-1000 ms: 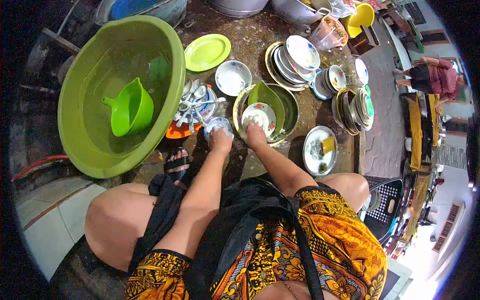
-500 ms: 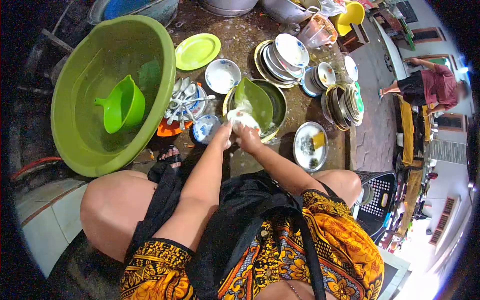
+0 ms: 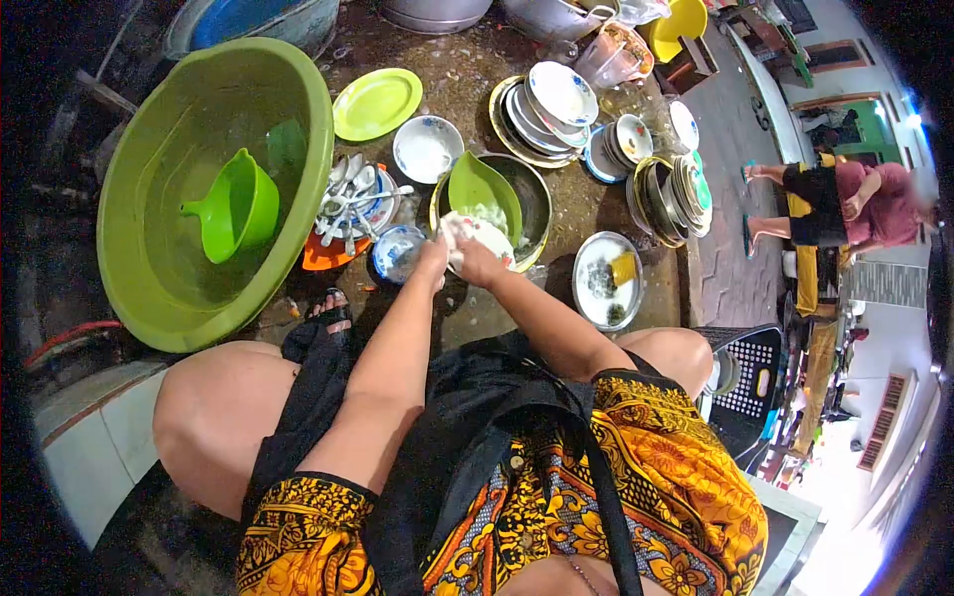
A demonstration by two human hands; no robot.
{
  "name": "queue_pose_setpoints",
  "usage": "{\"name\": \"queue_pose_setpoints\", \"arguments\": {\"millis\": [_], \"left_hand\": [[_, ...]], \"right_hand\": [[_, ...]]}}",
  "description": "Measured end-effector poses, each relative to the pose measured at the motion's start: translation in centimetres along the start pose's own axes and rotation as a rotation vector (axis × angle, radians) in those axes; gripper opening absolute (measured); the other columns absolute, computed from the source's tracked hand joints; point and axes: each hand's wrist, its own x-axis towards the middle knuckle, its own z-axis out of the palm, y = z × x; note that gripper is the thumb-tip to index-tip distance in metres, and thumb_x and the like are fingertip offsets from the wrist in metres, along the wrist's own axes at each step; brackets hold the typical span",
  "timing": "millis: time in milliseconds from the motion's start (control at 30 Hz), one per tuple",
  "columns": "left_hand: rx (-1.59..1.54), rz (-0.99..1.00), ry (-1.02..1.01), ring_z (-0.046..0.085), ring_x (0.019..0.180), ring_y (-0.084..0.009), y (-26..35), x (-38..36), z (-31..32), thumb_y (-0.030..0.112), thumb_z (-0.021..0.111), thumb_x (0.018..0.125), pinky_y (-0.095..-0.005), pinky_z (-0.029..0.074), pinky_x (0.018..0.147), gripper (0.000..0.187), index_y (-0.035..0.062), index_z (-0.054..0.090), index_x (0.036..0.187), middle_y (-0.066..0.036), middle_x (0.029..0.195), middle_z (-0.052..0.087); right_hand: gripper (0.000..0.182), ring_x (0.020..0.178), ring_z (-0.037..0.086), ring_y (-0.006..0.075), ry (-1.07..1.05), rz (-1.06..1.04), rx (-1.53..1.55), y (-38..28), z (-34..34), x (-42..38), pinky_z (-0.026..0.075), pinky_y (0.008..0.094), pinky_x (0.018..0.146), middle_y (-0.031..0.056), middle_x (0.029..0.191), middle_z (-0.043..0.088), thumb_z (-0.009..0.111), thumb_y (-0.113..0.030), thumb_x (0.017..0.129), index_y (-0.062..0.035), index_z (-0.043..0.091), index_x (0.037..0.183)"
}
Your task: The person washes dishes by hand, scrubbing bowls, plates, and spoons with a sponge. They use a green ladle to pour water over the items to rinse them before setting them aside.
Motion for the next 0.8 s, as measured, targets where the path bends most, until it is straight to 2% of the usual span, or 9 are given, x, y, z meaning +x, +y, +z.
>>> {"name": "queue_pose_setpoints", "arguments": {"millis": [167, 233, 367, 433, 533, 600, 667, 767, 800], "left_hand": [[-0.359, -0.021, 0.028, 0.059, 0.080, -0.0217, 3.6, -3.8, -1.3, 0.015, 0.044, 0.082, -0.0331, 0.047, 0.067, 0.031, -0.0044, 0.050, 0.105, -0.013, 0.092, 0.059], [-0.219, 0.025, -0.018, 0.059, 0.079, -0.0212, 3.2, -3.0, -1.4, 0.011, 0.046, 0.079, -0.0323, 0.047, 0.065, 0.030, -0.0044, 0.051, 0.104, -0.012, 0.091, 0.059], [-0.049, 0.029, -0.107, 0.059, 0.077, -0.0185, 3.6, -3.8, -0.7, 0.005, 0.052, 0.073, -0.0306, 0.047, 0.062, 0.031, -0.0032, 0.054, 0.103, -0.010, 0.091, 0.060], [-0.048, 0.032, -0.082, 0.059, 0.076, -0.0179, 5.0, -5.8, -0.6, 0.004, 0.052, 0.073, -0.0305, 0.047, 0.061, 0.031, -0.0025, 0.054, 0.103, -0.010, 0.091, 0.060], [-0.102, 0.056, -0.025, 0.059, 0.076, -0.0180, 4.6, -6.2, -1.0, 0.006, 0.048, 0.076, -0.0308, 0.049, 0.054, 0.033, 0.0008, 0.050, 0.108, -0.009, 0.091, 0.059], [-0.235, 0.127, 0.163, 0.059, 0.077, -0.0182, 1.7, -4.1, -1.8, 0.007, 0.050, 0.075, -0.0313, 0.049, 0.052, 0.032, 0.0035, 0.051, 0.107, -0.006, 0.091, 0.060], [-0.350, 0.103, 0.176, 0.059, 0.079, -0.0184, -0.9, -2.0, -3.6, 0.011, 0.048, 0.078, -0.0314, 0.049, 0.052, 0.032, 0.0054, 0.049, 0.110, -0.006, 0.096, 0.058], [-0.333, -0.052, 0.495, 0.058, 0.083, -0.0202, -0.2, -3.8, -5.1, 0.015, 0.045, 0.084, -0.0324, 0.051, 0.059, 0.028, 0.0051, 0.049, 0.110, -0.011, 0.099, 0.057], [-0.328, -0.052, 0.494, 0.058, 0.083, -0.0202, -1.7, -3.1, -5.9, 0.015, 0.045, 0.084, -0.0324, 0.051, 0.059, 0.028, 0.0051, 0.049, 0.110, -0.011, 0.099, 0.057]], "right_hand": [[0.044, 0.085, 0.053, 0.0385, -0.222, -0.126, -0.276, -1.3, -2.0, -3.1, 0.042, 0.0415, 0.077, 0.0242, 0.095, 0.054, 0.046, -0.020, 0.075, -0.0040, 0.042, 0.116], [0.044, 0.083, 0.055, 0.0373, -0.160, 0.183, -0.400, 0.0, -2.3, -3.0, 0.044, 0.0420, 0.074, 0.0227, 0.093, 0.055, 0.045, -0.019, 0.075, -0.0037, 0.042, 0.116], [0.033, 0.075, 0.058, 0.0298, 0.303, 0.219, -0.289, 1.9, -3.1, -1.0, 0.046, 0.0391, 0.063, 0.0171, 0.086, 0.058, 0.053, -0.016, 0.074, -0.0053, 0.050, 0.105], [0.028, 0.066, 0.056, 0.0224, 0.497, 0.346, 0.554, 2.2, -3.5, 0.0, 0.045, 0.0338, 0.056, 0.0126, 0.081, 0.058, 0.052, -0.017, 0.077, -0.0036, 0.051, 0.102], [0.028, 0.064, 0.053, 0.0178, 0.514, 0.704, 1.084, 2.4, -2.1, 0.7, 0.044, 0.0298, 0.054, 0.0075, 0.077, 0.056, 0.054, -0.023, 0.079, -0.0045, 0.053, 0.099], [0.032, 0.063, 0.047, 0.0149, 0.474, 0.468, 1.341, 1.5, 0.6, -0.9, 0.039, 0.0288, 0.050, 0.0037, 0.079, 0.054, 0.054, -0.029, 0.081, -0.0059, 0.051, 0.103], [0.034, 0.061, 0.048, 0.0137, 0.120, 0.453, 1.087, 5.4, 5.0, -0.7, 0.039, 0.0278, 0.049, 0.0044, 0.079, 0.054, 0.053, -0.029, 0.081, -0.0060, 0.049, 0.106], [0.034, 0.061, 0.054, 0.0162, 0.288, 0.731, 0.872, 4.4, 3.5, -0.4, 0.042, 0.0289, 0.053, 0.0062, 0.071, 0.058, 0.059, -0.031, 0.074, -0.0039, 0.058, 0.095], [0.038, 0.064, 0.057, 0.0208, 0.429, 0.562, 0.777, 2.9, 1.0, -0.3, 0.043, 0.0304, 0.056, 0.0105, 0.073, 0.060, 0.061, -0.030, 0.072, -0.0004, 0.056, 0.094]]}}
